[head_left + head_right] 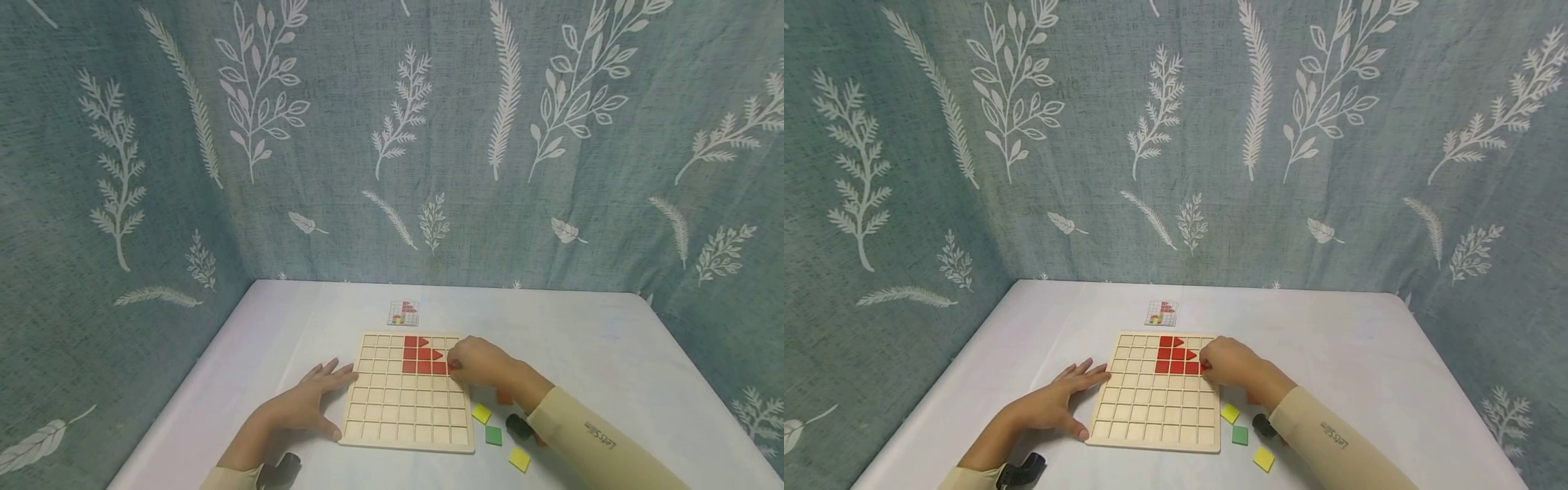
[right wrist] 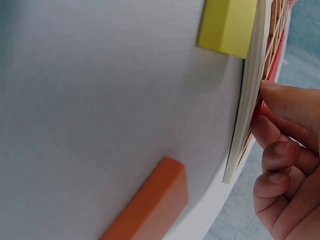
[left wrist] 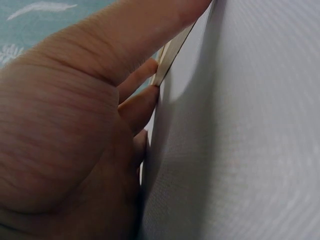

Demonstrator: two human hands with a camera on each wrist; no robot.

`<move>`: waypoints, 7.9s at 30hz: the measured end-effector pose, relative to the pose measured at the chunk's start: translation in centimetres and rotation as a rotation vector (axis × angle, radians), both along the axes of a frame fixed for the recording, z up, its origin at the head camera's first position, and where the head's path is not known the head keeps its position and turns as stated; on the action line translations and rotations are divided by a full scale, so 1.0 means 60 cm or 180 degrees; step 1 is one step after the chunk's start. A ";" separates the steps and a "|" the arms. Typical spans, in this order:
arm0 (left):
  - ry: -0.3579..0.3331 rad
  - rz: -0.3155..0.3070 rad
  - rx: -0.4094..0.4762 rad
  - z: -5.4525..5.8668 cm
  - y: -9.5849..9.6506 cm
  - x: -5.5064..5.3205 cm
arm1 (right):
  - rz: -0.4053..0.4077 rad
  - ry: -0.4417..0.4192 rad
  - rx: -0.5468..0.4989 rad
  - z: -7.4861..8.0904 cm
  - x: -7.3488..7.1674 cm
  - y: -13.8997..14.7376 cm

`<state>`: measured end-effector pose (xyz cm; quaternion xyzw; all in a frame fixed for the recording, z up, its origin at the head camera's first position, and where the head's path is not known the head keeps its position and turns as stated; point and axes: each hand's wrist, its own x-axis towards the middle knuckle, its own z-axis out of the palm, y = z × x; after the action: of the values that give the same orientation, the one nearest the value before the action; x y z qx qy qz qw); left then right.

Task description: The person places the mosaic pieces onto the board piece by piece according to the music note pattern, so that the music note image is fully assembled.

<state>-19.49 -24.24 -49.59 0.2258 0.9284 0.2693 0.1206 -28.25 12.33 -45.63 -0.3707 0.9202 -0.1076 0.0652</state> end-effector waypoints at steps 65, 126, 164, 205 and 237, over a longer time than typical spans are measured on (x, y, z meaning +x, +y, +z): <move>0.0043 0.0026 -0.0004 -0.005 -0.001 -0.004 | -0.0547 -0.0411 0.0096 0.008 0.053 0.172; 0.0023 0.0018 -0.0005 -0.003 0.002 -0.003 | 0.0503 0.0003 -0.0025 0.021 0.028 -0.069; 0.0052 -0.0035 0.0009 -0.001 0.001 -0.001 | 0.0481 0.0172 0.0188 0.009 0.035 -0.119; 0.0043 -0.0020 -0.0013 -0.002 0.003 -0.002 | 0.0623 0.0652 0.0417 0.004 0.046 -0.125; 0.0046 0.0018 -0.0032 -0.001 0.005 -0.003 | 0.0141 0.0275 0.0446 0.038 0.035 0.075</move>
<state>-19.70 -23.95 -49.67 0.2245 0.9313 0.2633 0.1143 -26.17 16.85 -43.33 -0.3898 0.9190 -0.0253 0.0536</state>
